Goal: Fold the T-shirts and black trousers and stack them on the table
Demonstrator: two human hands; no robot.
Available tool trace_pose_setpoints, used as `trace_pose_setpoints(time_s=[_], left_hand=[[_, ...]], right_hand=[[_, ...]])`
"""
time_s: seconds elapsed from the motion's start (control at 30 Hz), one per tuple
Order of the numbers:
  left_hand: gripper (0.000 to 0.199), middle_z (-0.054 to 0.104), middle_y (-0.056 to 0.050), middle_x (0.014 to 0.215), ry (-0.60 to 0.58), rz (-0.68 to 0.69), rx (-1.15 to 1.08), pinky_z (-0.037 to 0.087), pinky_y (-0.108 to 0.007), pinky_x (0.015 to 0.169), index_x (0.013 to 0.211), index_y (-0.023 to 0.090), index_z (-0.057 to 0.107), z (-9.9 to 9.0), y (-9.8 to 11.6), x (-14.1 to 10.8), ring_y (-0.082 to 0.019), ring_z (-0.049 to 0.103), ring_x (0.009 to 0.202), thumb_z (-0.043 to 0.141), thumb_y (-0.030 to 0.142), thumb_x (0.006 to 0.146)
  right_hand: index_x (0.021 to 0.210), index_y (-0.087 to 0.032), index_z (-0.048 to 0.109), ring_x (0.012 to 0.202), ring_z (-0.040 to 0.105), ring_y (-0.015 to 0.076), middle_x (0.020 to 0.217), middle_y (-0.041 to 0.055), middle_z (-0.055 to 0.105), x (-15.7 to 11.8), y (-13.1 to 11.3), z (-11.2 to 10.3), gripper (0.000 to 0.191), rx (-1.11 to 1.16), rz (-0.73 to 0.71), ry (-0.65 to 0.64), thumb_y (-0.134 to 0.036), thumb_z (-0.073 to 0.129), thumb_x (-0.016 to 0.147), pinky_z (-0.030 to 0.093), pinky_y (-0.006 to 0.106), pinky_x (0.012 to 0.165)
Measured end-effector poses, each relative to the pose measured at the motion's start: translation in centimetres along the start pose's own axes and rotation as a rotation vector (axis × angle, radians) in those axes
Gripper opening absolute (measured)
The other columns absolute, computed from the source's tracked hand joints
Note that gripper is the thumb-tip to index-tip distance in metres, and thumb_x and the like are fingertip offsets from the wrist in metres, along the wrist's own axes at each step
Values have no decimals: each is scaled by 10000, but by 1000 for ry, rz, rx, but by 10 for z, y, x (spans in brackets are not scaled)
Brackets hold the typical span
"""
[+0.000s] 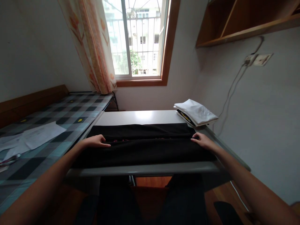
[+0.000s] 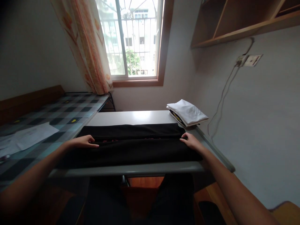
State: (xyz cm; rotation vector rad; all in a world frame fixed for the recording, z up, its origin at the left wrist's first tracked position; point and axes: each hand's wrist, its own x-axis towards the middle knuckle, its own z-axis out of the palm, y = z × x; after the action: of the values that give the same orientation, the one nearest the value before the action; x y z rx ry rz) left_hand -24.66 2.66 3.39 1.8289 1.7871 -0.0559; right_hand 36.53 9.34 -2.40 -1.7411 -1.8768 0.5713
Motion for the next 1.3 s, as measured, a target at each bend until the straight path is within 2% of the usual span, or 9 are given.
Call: trace_pose_setpoints(time_s=[0.13, 0.33, 0.47, 0.6, 0.7, 0.77, 1.0, 1.17, 1.3], left_hand=[[634, 610, -44, 630, 66, -54, 146, 303, -275, 522, 616, 180, 639, -6, -19, -5, -189, 535, 587, 479, 789, 685], [553, 647, -45, 681, 335, 53, 279, 337, -276, 572, 670, 210, 610, 6, -39, -9, -206, 594, 637, 418, 711, 802], [471, 639, -64, 723, 555, 101, 448, 399, -308, 649, 751, 208, 628, 20, -39, -13, -234, 614, 693, 434, 624, 856], [324, 641, -118, 1030, 792, 301, 550, 424, -380, 858, 948, 187, 656, 33, -32, -9, -271, 603, 952, 478, 453, 895], [275, 639, -108, 1098, 747, 381, 546, 428, -390, 872, 1069, 195, 652, 39, -25, 1, -259, 599, 994, 450, 312, 922], [276, 655, -93, 1066, 659, 404, 551, 439, -386, 839, 1055, 201, 670, 39, -22, 8, -238, 620, 924, 430, 228, 921], [242, 655, -58, 1038, 469, 482, 464, 464, -299, 817, 1053, 212, 678, 18, -36, 11, -181, 628, 883, 495, 187, 898], [198, 652, -48, 972, 476, 421, 535, 456, -301, 798, 963, 217, 688, 13, -44, 5, -175, 619, 840, 507, 178, 891], [278, 635, -77, 933, 511, 393, 563, 458, -321, 788, 936, 189, 679, 13, -35, -1, -189, 603, 822, 406, 142, 915]], right_hand=[[699, -211, 578, 660, 600, 222, 726, 68, 667, -1, 3, -1, 276, -35, -29, -1, -472, 646, 640, 467, 318, 615], [736, -210, 581, 740, 640, 246, 790, 80, 687, -3, -3, -3, 231, -144, -55, 71, -438, 606, 709, 477, 329, 670], [848, -203, 610, 764, 649, 256, 832, 92, 684, -20, -21, 2, 181, -374, -18, 102, -370, 582, 784, 465, 335, 686], [1062, -191, 622, 924, 612, 294, 1050, 136, 641, -42, -50, 14, 306, -583, -269, 257, -404, 530, 863, 463, 381, 752], [1124, -200, 622, 1032, 572, 267, 1144, 117, 616, -49, -68, 24, 288, -570, -542, 192, -335, 490, 906, 447, 378, 840], [1113, -206, 640, 1031, 563, 253, 1129, 99, 627, -46, -74, 27, 262, -606, -621, 146, -253, 487, 905, 430, 375, 855], [1018, -212, 690, 940, 555, 247, 1006, 84, 647, -18, -70, 17, 255, -822, -623, 125, -123, 553, 822, 383, 358, 809], [887, -198, 681, 868, 560, 226, 911, 72, 657, -15, -71, 14, 169, -904, -685, 82, -138, 527, 852, 355, 351, 810], [838, -194, 657, 862, 554, 237, 879, 84, 654, -21, -75, 12, 177, -926, -650, 170, -160, 487, 872, 335, 380, 839]])
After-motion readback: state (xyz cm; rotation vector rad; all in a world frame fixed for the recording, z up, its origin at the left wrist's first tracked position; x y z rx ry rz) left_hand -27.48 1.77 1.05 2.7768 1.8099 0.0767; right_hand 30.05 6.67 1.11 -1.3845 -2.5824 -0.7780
